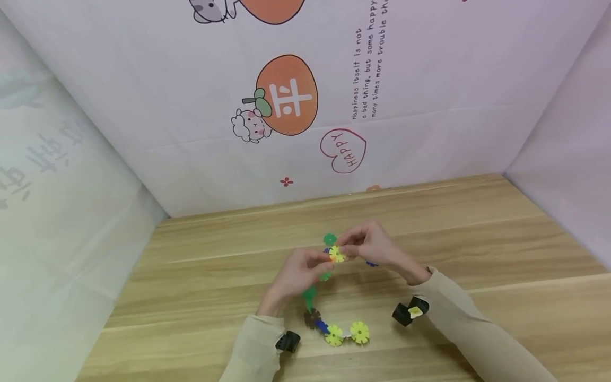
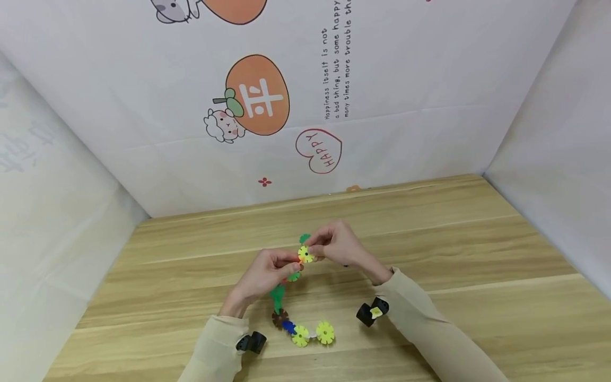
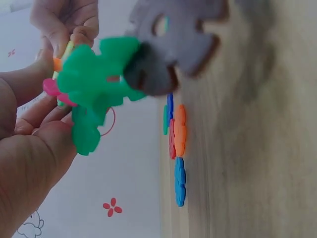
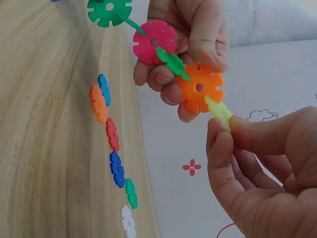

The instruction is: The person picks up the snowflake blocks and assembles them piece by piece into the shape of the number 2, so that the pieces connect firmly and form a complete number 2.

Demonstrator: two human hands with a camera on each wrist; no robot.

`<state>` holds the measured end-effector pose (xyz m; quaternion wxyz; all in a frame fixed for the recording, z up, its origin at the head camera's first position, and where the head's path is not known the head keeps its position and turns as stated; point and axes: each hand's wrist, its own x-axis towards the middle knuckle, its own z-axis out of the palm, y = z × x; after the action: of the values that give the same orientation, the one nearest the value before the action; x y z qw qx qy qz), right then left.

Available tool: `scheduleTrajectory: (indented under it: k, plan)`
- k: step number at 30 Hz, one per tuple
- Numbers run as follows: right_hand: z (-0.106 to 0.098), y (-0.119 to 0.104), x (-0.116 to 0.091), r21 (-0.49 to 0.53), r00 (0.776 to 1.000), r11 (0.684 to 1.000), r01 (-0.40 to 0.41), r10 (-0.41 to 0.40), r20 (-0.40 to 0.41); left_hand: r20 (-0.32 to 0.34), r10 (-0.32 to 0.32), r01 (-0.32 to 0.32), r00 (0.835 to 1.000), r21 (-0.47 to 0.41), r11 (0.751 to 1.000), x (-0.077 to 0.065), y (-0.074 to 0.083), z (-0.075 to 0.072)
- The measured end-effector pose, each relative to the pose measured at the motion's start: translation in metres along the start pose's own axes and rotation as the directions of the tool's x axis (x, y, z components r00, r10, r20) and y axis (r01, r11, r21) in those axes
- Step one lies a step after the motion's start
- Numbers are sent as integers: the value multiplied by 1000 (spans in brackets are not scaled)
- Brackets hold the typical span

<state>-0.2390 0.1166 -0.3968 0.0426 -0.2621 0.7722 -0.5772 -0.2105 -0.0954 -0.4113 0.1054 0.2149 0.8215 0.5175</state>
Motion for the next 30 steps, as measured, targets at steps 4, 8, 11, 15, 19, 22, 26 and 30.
scheduleTrajectory:
  k: [4,8,11,15,19,22,26,30]
  plan:
    - [1,-1,0,3,999,999,-33,33,11,14,-12,12,1000,-15,1000,-1,1,-1]
    - [2,-3,0,8,997,997,-82,81,13,24,-20,20,1000,11,1000,-3,3,-4]
    - [1,-4,0,17,995,995,-99,98,27,33,-35,34,999,9,999,-4,4,-7]
    - [0,-4,0,26,992,994,-102,100,77,42,-52,53,998,-18,998,-5,3,-9]
    - [-7,-4,1,2,986,993,-117,116,118,42,-42,43,998,-30,999,-5,3,-9]
    - [-20,-4,2,-60,986,988,-142,147,74,41,-46,48,998,-49,998,-5,4,-10]
    - [-43,0,5,-142,985,975,-172,174,2,55,-48,53,997,-76,996,-5,6,-11]
    - [-58,9,8,-162,981,968,-192,194,-3,63,-44,50,997,-95,994,-5,7,-14]
